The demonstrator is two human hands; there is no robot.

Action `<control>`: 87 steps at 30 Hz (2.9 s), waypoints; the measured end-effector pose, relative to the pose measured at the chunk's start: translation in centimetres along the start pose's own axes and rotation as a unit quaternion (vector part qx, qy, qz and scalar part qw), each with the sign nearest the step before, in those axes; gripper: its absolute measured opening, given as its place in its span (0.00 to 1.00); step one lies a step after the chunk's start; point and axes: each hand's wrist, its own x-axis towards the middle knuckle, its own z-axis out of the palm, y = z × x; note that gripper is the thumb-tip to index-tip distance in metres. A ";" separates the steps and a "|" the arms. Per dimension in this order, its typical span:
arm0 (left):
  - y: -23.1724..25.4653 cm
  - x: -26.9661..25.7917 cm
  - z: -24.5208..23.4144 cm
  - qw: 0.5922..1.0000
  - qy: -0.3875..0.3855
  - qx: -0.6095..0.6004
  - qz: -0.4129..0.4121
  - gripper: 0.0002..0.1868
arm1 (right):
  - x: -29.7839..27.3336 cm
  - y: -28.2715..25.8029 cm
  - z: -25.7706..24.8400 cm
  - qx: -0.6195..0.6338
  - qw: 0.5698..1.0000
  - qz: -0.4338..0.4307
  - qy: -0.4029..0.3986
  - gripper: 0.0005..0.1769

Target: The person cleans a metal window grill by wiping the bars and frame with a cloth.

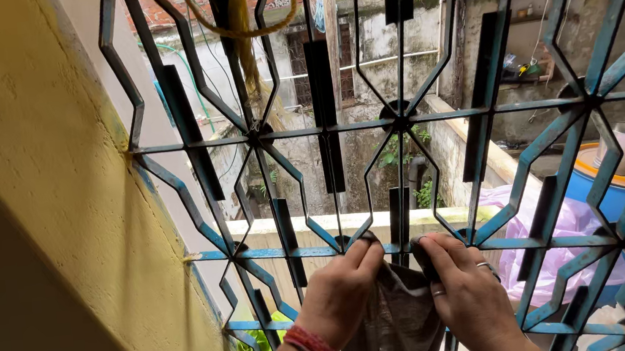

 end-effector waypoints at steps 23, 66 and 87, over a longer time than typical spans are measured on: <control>0.7 -0.4 -0.7 0.997 -0.014 0.027 -0.068 0.18 | 2.3 -1.0 -3.6 -0.079 0.987 -0.063 -0.125 0.27; -1.0 -5.9 -0.8 0.996 0.045 0.055 -0.057 0.08 | 0.3 -1.0 -1.8 -0.007 0.999 -0.031 -0.029 0.31; -5.9 -11.4 -0.6 0.983 0.131 -0.014 -0.127 0.17 | -0.7 -0.4 2.6 -0.004 0.998 -0.036 0.058 0.28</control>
